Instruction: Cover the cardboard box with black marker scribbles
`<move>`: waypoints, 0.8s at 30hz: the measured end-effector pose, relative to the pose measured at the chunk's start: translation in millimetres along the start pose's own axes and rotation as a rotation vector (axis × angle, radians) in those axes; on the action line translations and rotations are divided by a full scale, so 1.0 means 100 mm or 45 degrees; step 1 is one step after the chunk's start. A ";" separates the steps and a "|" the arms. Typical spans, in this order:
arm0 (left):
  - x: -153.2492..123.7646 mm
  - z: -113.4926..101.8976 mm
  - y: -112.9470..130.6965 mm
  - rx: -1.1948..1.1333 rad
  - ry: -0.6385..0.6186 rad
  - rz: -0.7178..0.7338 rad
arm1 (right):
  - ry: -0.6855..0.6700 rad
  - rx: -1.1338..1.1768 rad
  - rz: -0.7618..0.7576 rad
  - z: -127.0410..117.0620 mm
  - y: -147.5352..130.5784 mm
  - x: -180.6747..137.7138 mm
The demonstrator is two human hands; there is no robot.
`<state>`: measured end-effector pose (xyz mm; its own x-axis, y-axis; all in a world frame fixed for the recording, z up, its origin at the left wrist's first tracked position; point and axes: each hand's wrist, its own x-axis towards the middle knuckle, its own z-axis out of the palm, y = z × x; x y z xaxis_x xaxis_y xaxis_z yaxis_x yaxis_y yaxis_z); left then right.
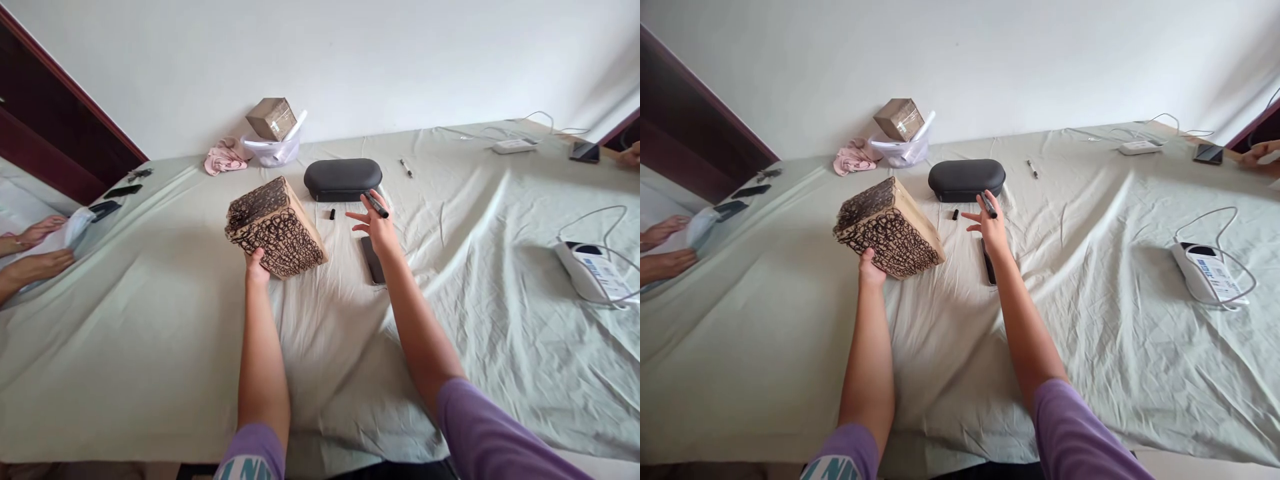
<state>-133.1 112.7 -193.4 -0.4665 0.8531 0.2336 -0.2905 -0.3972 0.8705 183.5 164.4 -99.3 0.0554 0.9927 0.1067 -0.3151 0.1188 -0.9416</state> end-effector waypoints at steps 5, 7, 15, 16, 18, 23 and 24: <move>0.02 0.11 0.00 0.039 0.031 0.069 | 0.019 -0.053 0.102 -0.03 0.19 -0.03; 0.02 0.14 -0.01 0.068 -0.039 0.081 | -0.032 -0.037 0.096 0.00 0.20 -0.06; 0.03 0.16 -0.03 0.078 -0.124 0.163 | -0.187 -0.232 0.054 0.12 0.31 -0.06; 0.04 0.16 -0.04 0.072 -0.126 0.163 | -0.180 -0.382 0.001 0.12 0.37 -0.08; 0.06 0.16 -0.05 0.055 -0.144 0.167 | -0.121 -0.681 -0.133 0.11 0.50 -0.14; 0.08 0.18 -0.07 0.051 -0.209 0.164 | -0.050 -1.233 -0.141 0.17 0.64 -0.27; 0.08 0.19 -0.07 0.047 -0.214 0.165 | -0.091 -1.351 -0.102 0.19 0.64 -0.26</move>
<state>-119.3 129.2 -189.8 -0.3514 0.8413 0.4107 -0.2049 -0.4972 0.8431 144.1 146.3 -156.4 -0.0275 0.9856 0.1668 0.6755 0.1413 -0.7237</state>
